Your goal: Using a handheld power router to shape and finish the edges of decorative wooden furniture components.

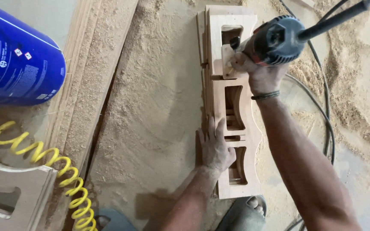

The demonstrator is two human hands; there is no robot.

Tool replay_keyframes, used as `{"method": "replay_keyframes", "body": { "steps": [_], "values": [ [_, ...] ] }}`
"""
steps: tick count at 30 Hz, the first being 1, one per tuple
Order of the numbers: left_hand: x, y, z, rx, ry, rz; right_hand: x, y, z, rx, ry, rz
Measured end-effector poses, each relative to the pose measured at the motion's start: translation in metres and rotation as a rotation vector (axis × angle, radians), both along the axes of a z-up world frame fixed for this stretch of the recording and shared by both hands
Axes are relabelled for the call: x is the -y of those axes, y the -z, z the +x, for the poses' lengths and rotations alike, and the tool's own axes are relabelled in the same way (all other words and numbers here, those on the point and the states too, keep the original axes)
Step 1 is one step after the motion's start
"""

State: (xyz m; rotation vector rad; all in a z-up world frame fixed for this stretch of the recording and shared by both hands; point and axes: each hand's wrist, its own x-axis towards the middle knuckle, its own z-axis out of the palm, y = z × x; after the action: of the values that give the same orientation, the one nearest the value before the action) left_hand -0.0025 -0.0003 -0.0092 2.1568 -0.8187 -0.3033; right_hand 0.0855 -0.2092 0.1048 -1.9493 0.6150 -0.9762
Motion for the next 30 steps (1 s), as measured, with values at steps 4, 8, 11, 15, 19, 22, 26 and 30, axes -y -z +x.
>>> {"method": "replay_keyframes", "body": {
  "steps": [4,8,11,15,19,22,26,30],
  "values": [
    [-0.003,-0.007,0.001,-0.035,-0.001,0.059,-0.008,-0.006,-0.050,-0.009,-0.050,0.004],
    [-0.017,-0.020,-0.011,-0.167,-0.059,0.237,-0.030,0.004,-0.105,-0.034,-0.158,0.049],
    [-0.033,-0.025,-0.039,-0.365,-0.170,0.367,-0.043,0.026,-0.142,-0.072,-0.204,0.071],
    [-0.037,-0.010,-0.052,-0.504,-0.236,0.402,-0.054,0.061,-0.158,-0.022,-0.221,0.161],
    [-0.037,-0.019,-0.050,-0.433,-0.256,0.262,-0.057,0.064,-0.159,-0.075,-0.247,0.076],
    [-0.038,-0.033,-0.044,-0.580,-0.242,0.263,-0.059,0.064,-0.157,-0.075,-0.276,0.076],
    [-0.038,-0.043,-0.039,-0.617,-0.222,0.243,-0.058,0.067,-0.158,-0.113,-0.297,0.053],
    [-0.037,-0.054,-0.033,-0.637,-0.202,0.230,-0.063,0.059,-0.154,-0.077,-0.303,0.129]
  ]
}}
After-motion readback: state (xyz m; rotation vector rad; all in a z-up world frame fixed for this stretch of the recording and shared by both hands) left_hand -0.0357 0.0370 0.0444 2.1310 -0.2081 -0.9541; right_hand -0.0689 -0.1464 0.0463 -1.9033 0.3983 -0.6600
